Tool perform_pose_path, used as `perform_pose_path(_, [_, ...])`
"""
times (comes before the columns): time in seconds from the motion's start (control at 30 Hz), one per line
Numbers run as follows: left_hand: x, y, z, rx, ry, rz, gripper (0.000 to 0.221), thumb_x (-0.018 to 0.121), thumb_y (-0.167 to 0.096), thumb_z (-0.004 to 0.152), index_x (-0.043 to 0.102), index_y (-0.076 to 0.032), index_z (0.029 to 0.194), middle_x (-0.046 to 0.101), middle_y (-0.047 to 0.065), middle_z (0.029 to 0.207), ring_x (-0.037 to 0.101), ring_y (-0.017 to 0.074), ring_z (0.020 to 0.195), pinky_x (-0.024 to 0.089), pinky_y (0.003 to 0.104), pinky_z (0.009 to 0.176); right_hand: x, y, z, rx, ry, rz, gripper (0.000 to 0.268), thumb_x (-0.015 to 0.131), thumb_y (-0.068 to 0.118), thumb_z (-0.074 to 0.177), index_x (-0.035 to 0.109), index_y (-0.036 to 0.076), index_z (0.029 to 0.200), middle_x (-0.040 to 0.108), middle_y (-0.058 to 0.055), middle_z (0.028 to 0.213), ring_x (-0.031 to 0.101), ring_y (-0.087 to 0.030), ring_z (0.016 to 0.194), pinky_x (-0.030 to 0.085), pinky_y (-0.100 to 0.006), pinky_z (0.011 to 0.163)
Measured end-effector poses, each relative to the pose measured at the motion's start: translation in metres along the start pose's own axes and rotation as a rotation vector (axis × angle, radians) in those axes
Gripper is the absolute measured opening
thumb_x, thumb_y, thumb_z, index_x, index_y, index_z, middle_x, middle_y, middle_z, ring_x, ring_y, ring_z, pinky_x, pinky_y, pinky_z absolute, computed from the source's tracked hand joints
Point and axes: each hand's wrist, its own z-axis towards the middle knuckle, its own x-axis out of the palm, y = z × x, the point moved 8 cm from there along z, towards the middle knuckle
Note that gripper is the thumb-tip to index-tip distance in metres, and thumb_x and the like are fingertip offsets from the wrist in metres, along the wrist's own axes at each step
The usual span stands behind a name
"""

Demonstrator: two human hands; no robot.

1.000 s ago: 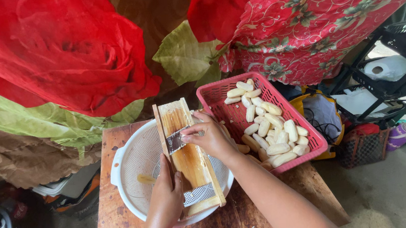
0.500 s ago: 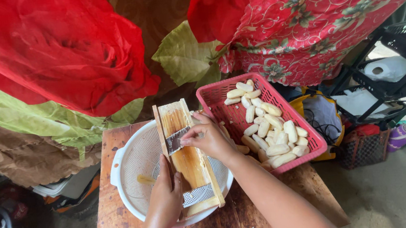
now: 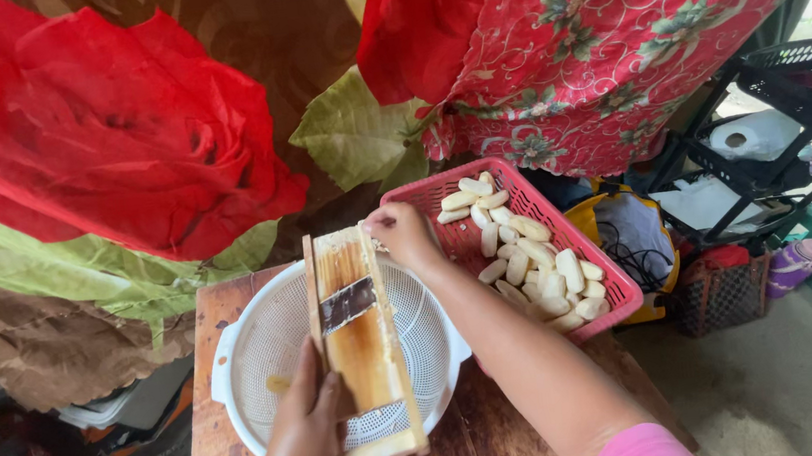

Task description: The person slices bananas by hand using a wooden slicer over a white colander, taking individual bananas from a red basket and repeatedly sliding them across the blade.

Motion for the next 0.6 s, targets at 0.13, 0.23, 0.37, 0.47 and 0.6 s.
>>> perform_pose_path(0.13, [-0.036,0.042,-0.008,-0.349,0.01,-0.345,0.063,0.06,-0.021,0.104,0.051,-0.021,0.166,0.071,0.019,0.122,0.054,0.0257,0.075,0.049,0.038,0.061,-0.012,-0.001,0.007,0.104,0.09,0.319,0.012,0.071,0.017,0.089,0.075,0.006,0.093,0.075,-0.004,0.082,0.069,-0.011,0.076,0.055,-0.03,0.07])
perform_pose_path(0.23, [-0.07,0.03,0.002,-0.062,0.084,-0.467,0.053,0.062,-0.014,0.1,0.057,-0.004,0.152,0.065,0.01,0.134,0.06,0.026,0.076,0.052,0.041,0.055,-0.01,0.026,-0.02,0.096,0.354,0.037,0.02,0.073,0.022,0.093,0.077,0.004,0.086,0.076,-0.005,0.078,0.068,-0.013,0.073,0.054,-0.033,0.069])
perform_pose_path(0.37, [-0.086,0.022,0.01,0.152,-0.016,-0.355,0.05,0.061,-0.015,0.1,0.063,0.001,0.147,0.05,0.004,0.145,0.057,0.0047,0.12,0.051,0.027,0.09,-0.016,0.077,-0.06,-0.513,0.438,-0.402,0.018,0.085,0.024,0.075,0.085,0.008,0.083,0.072,-0.014,0.083,0.065,-0.021,0.083,0.053,-0.039,0.073])
perform_pose_path(0.47, [-0.073,-0.002,0.003,0.448,0.012,-0.176,0.047,0.06,-0.012,0.099,0.061,0.004,0.144,0.066,0.016,0.137,0.06,0.0191,0.123,0.043,0.03,0.099,-0.033,0.018,-0.021,-0.065,0.464,-0.117,0.016,0.072,0.021,0.087,0.08,0.011,0.096,0.08,-0.007,0.088,0.074,-0.016,0.083,0.057,-0.034,0.077])
perform_pose_path(0.6, [-0.023,0.055,0.001,-0.287,-0.026,-0.657,0.065,0.056,-0.015,0.104,0.045,-0.017,0.168,0.063,0.023,0.142,0.051,0.048,0.108,0.039,0.058,0.085,-0.124,-0.069,0.064,0.113,0.005,-0.507,0.019,0.067,0.025,0.094,0.076,0.014,0.105,0.077,-0.014,0.099,0.075,-0.031,0.09,0.056,-0.043,0.08])
